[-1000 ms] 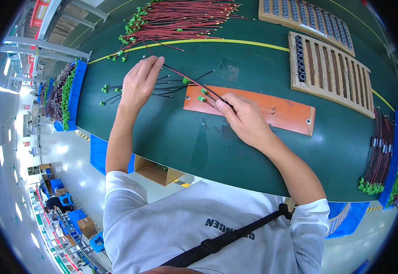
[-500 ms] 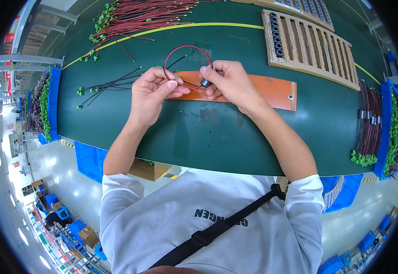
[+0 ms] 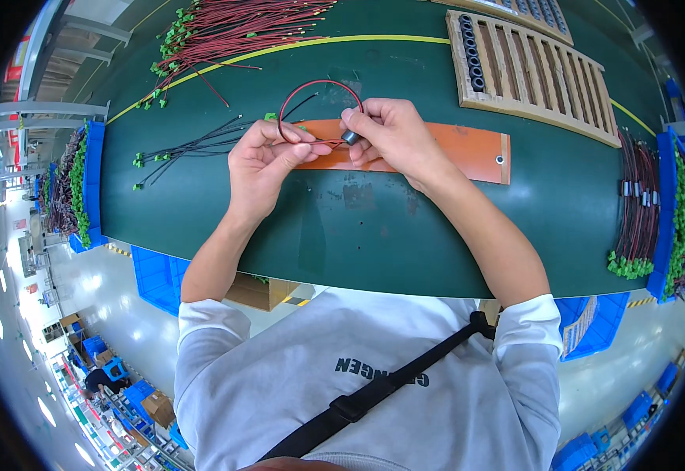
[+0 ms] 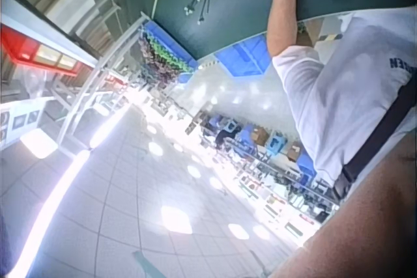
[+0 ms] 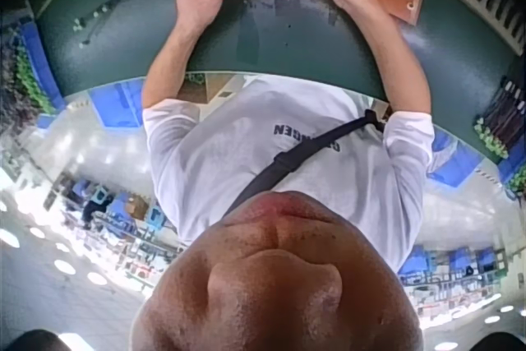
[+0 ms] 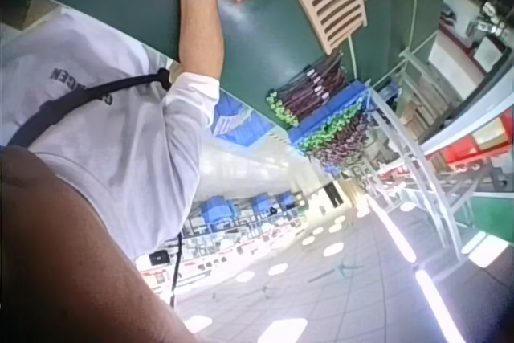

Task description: The person assembles electrical wire harnesses by inserting red and black wires into green connectors and securing them with black heat shrink tubing. The person repeatedly picks up wires, aligns them, and places the finished units into a blue bin.

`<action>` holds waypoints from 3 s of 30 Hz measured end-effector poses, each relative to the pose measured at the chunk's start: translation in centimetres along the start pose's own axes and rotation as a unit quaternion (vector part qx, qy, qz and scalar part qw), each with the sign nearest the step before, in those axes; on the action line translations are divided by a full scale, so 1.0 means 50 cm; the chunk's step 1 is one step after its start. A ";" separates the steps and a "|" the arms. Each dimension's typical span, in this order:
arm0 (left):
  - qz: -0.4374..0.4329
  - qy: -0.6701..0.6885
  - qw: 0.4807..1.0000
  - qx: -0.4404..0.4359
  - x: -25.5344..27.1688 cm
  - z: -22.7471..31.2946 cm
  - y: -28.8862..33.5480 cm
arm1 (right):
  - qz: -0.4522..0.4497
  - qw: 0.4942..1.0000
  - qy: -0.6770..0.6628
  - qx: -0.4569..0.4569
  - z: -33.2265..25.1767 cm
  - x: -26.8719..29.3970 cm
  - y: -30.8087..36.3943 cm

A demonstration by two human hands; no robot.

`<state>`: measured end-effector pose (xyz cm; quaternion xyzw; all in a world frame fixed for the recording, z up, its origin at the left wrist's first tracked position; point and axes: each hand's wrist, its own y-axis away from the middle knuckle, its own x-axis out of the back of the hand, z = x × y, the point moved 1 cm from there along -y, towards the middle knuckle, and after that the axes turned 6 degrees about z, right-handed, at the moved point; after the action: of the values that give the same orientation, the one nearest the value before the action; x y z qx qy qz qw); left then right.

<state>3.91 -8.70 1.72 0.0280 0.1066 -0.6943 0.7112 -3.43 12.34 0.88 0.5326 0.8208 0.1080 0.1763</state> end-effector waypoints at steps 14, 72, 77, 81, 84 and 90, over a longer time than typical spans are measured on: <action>-0.018 -0.274 0.916 -0.292 -0.039 -0.035 -0.030 | 0.037 0.996 -0.012 0.084 0.005 -0.006 0.006; -0.285 -0.234 0.921 0.127 -0.161 -0.039 -0.155 | 0.143 0.883 0.243 0.374 0.027 0.204 0.121; -0.240 -0.163 0.943 0.165 -0.153 -0.061 -0.137 | 0.157 0.907 0.163 0.355 0.033 0.189 0.116; -0.224 -0.135 0.953 0.156 -0.155 -0.062 -0.129 | 0.185 0.919 0.137 0.320 0.045 0.174 0.118; -0.212 -0.105 0.962 0.136 -0.157 -0.066 -0.125 | 0.190 0.927 0.125 0.299 0.047 0.171 0.115; -0.197 -0.087 0.972 0.095 -0.159 -0.075 -0.122 | 0.185 0.945 0.093 0.251 0.042 0.169 0.115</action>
<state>-2.67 -0.41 0.22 0.0135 -0.0189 -0.8275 0.5610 -0.88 22.36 -0.43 0.6898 0.7209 -0.0220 -0.0637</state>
